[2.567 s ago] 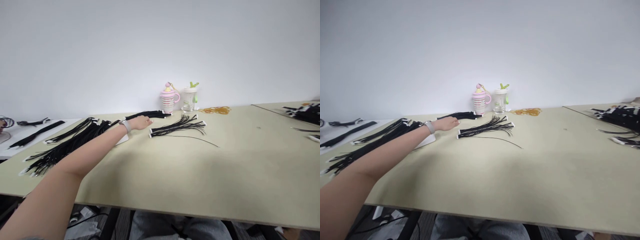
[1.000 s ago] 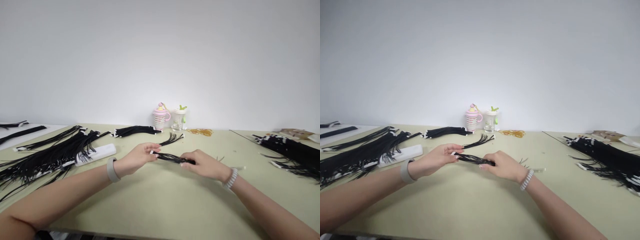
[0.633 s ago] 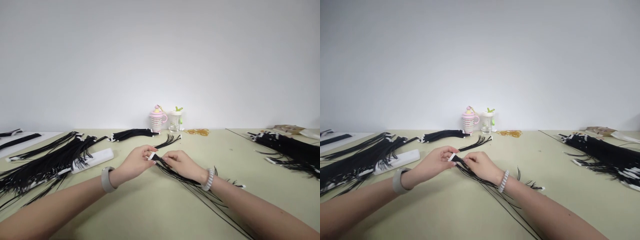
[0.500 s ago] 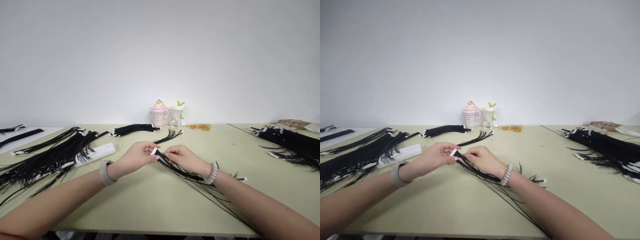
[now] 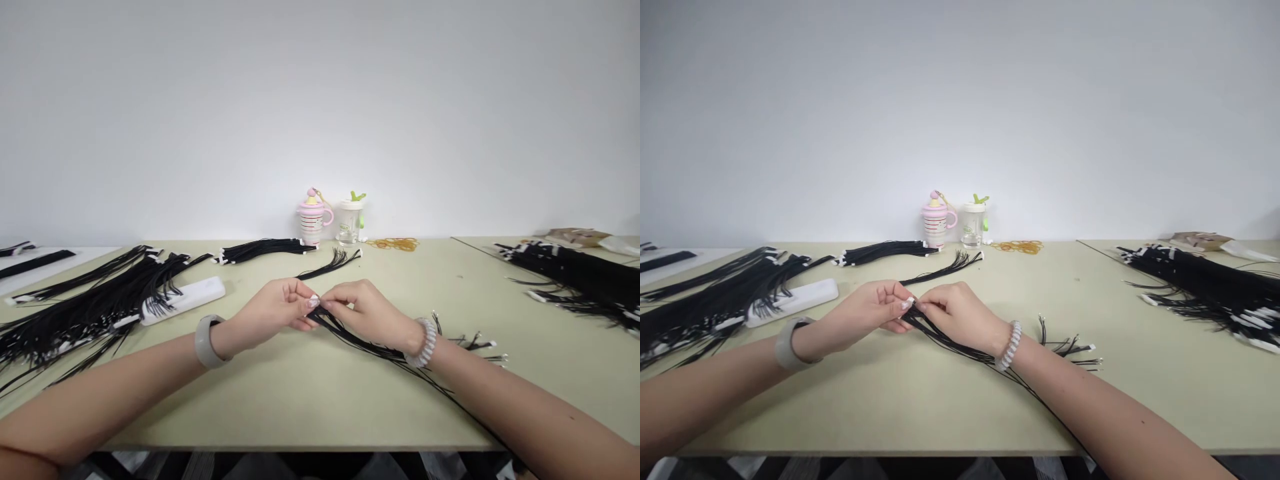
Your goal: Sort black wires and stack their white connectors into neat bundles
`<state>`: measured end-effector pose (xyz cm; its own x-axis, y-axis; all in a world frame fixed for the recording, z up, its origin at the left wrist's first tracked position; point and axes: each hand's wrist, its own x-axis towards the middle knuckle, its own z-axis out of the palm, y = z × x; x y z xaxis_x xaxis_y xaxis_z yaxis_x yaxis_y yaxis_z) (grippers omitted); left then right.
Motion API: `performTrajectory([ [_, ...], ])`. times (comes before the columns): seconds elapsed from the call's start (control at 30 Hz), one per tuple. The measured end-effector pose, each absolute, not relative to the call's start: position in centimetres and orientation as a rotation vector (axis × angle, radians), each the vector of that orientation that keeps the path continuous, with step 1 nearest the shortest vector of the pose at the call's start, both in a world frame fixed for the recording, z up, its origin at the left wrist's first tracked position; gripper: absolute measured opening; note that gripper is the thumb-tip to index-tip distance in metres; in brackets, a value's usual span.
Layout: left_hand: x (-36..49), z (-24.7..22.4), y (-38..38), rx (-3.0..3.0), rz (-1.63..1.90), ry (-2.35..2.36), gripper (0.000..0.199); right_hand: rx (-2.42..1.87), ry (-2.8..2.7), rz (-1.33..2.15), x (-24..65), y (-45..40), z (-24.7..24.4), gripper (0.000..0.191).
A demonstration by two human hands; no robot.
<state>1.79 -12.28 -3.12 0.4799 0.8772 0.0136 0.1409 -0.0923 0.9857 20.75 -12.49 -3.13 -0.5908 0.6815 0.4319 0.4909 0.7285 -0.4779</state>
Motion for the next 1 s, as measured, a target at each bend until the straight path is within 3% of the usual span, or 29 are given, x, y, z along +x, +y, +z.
performTrajectory([
  [0.4,1.75,-3.94,-12.37,1.621,0.832,0.851,0.024,-0.895,-2.41,0.447,21.24,-12.62,-2.71,0.032],
  [0.67,1.86,-3.29,-12.77,1.636,0.838,0.875,0.025,-0.863,-2.32,0.759,21.52,-12.66,-2.58,0.034],
  [0.77,1.92,-3.32,-12.77,1.63,0.832,0.867,0.024,-0.871,-2.35,0.653,21.42,-12.82,-2.55,0.033],
  [1.0,1.97,-3.89,-12.48,1.613,0.792,0.891,0.024,-0.859,-2.47,0.053,20.76,-13.0,-3.3,0.023],
])
